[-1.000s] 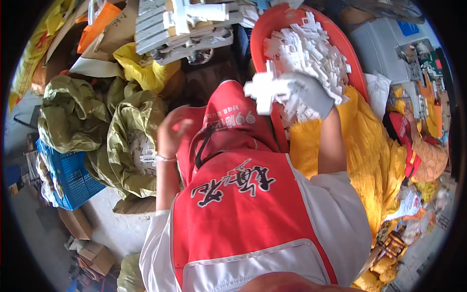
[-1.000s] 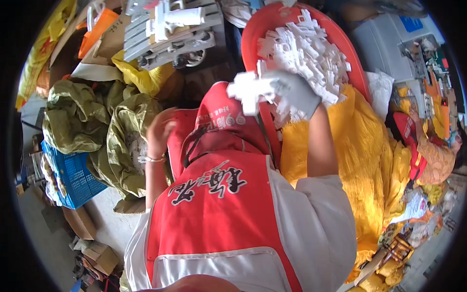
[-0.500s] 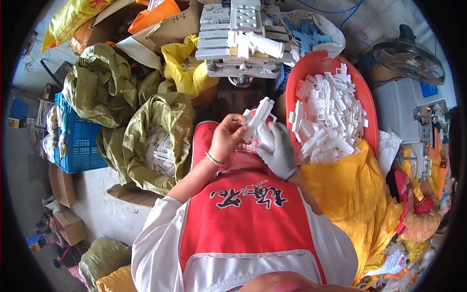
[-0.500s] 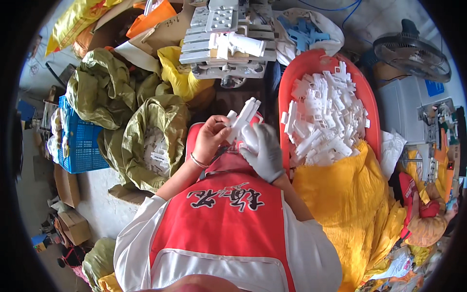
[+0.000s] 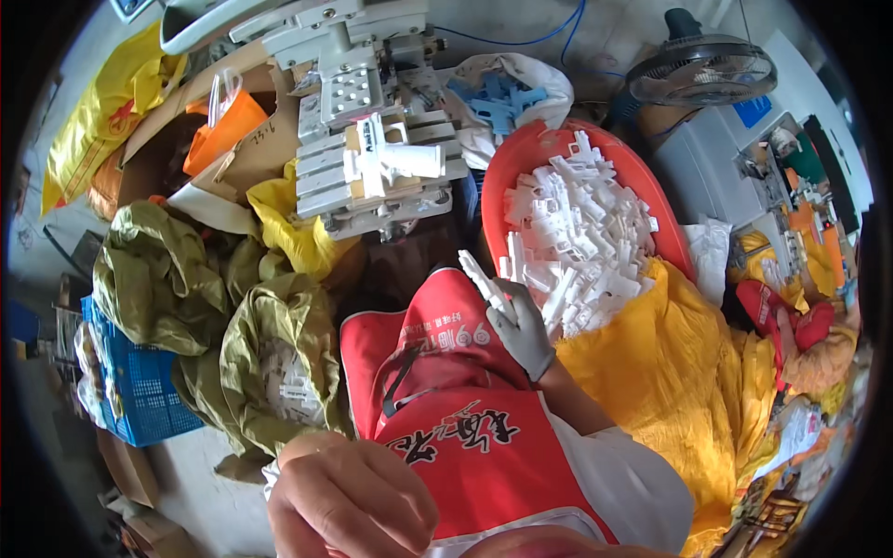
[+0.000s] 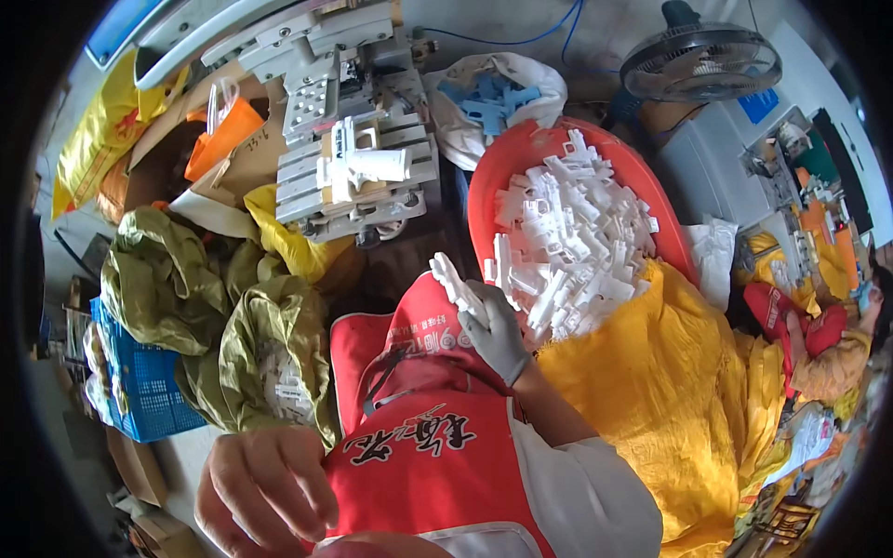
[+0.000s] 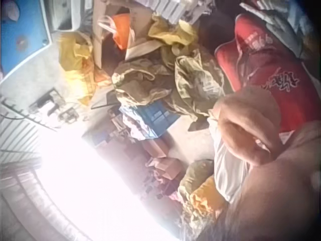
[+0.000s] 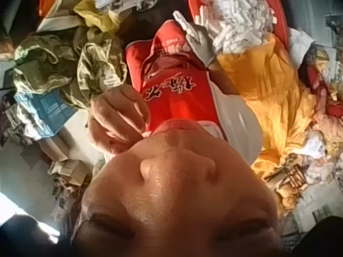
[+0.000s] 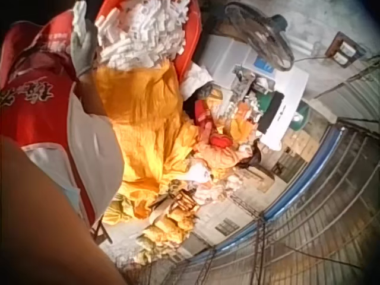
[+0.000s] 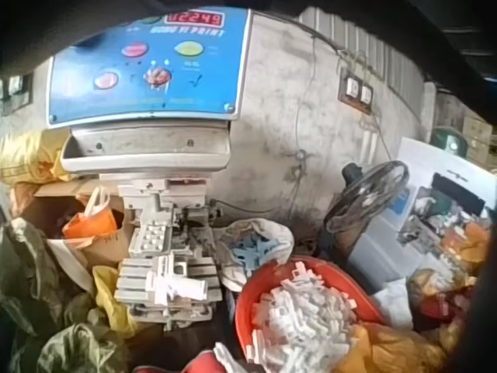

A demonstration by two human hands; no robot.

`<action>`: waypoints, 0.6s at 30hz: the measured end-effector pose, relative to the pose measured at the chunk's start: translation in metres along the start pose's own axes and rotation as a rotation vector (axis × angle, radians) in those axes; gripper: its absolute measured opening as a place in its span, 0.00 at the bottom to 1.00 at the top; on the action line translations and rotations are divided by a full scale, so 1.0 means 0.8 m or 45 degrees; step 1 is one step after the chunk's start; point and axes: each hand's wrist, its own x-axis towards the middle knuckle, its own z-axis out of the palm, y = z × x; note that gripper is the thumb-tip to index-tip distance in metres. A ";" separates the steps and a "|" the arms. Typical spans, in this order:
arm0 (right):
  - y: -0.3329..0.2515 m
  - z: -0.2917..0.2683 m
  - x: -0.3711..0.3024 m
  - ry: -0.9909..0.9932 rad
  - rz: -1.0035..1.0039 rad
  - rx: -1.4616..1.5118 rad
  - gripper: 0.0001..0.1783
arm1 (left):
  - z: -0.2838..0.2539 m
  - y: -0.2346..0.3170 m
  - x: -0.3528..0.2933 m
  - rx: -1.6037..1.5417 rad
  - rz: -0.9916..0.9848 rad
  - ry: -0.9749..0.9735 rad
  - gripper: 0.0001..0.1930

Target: Assembling white plastic toy components using a pneumatic press machine at a manufacturing workbench.

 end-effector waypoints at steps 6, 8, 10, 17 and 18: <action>-0.018 0.006 -0.007 -0.020 -0.009 0.027 0.23 | -0.003 0.010 0.002 -0.174 0.018 -0.056 0.06; -0.017 0.006 -0.009 -0.060 -0.058 -0.007 0.23 | -0.010 0.006 0.003 -0.172 0.084 -0.242 0.07; -0.007 0.011 -0.004 -0.100 -0.154 0.013 0.24 | -0.015 0.000 -0.016 -0.430 0.125 -0.328 0.04; -0.042 -0.003 0.012 -0.173 0.002 0.115 0.19 | -0.019 -0.008 0.011 0.162 0.327 0.179 0.05; -0.019 -0.001 0.009 -0.121 -0.022 0.094 0.19 | -0.020 -0.023 0.006 0.113 0.289 0.213 0.05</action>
